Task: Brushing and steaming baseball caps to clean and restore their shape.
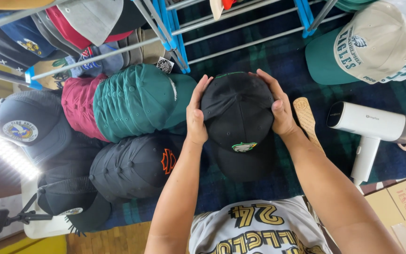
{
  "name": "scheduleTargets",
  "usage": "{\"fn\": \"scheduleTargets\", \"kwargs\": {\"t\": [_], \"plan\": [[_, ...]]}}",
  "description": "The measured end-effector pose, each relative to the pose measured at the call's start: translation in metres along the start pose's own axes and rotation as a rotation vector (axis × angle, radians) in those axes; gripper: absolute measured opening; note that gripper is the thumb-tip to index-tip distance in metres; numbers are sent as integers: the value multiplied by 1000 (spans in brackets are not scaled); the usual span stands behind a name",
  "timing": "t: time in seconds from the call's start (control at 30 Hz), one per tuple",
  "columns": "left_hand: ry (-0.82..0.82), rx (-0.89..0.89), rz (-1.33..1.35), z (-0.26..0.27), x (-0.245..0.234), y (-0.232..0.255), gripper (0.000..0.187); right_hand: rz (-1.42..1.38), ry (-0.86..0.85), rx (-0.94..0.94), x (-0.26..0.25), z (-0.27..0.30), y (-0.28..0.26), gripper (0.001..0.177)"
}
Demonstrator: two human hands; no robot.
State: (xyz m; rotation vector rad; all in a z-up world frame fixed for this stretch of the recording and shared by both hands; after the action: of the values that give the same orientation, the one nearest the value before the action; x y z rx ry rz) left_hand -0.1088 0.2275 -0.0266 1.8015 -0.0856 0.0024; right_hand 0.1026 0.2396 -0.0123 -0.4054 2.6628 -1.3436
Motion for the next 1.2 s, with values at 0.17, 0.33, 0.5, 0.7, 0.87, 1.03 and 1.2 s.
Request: {"fn": "scheduleTargets", "kwargs": {"t": [0.17, 0.33, 0.5, 0.7, 0.87, 1.03, 1.2], "plan": [[160, 75, -121, 21, -7, 2, 112, 147, -3, -88, -5, 3, -14, 110], [243, 150, -174, 50, 7, -1, 156, 304, 36, -248, 8, 30, -22, 133], [255, 316, -294, 55, 16, -7, 169, 329, 76, -443, 11, 40, -11, 152], [135, 183, -195, 48, 2, -7, 157, 275, -10, -334, -2, 32, -8, 140], [-45, 272, -441, -3, 12, 55, 100, 253, -148, -260, 0, -25, -44, 112], [-232, 18, -400, -28, 11, 48, 72, 261, -350, -151, 9, -48, -25, 91], [-273, -221, -293, -40, 4, 34, 59, 264, -348, 225, 7, -61, -16, 75]]}}
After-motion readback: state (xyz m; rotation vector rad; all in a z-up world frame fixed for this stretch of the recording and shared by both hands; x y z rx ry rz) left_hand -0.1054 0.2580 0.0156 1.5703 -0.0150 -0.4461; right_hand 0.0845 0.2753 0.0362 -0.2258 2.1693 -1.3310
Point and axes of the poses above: each hand's wrist, its own z-axis away from the middle knuckle, its own x-axis out of the palm, y = z × x, the point moved 6 cm from there along -z, towards the middle knuckle, and after that the axes turned 11 degrees about -x, right-handed, at the moved point
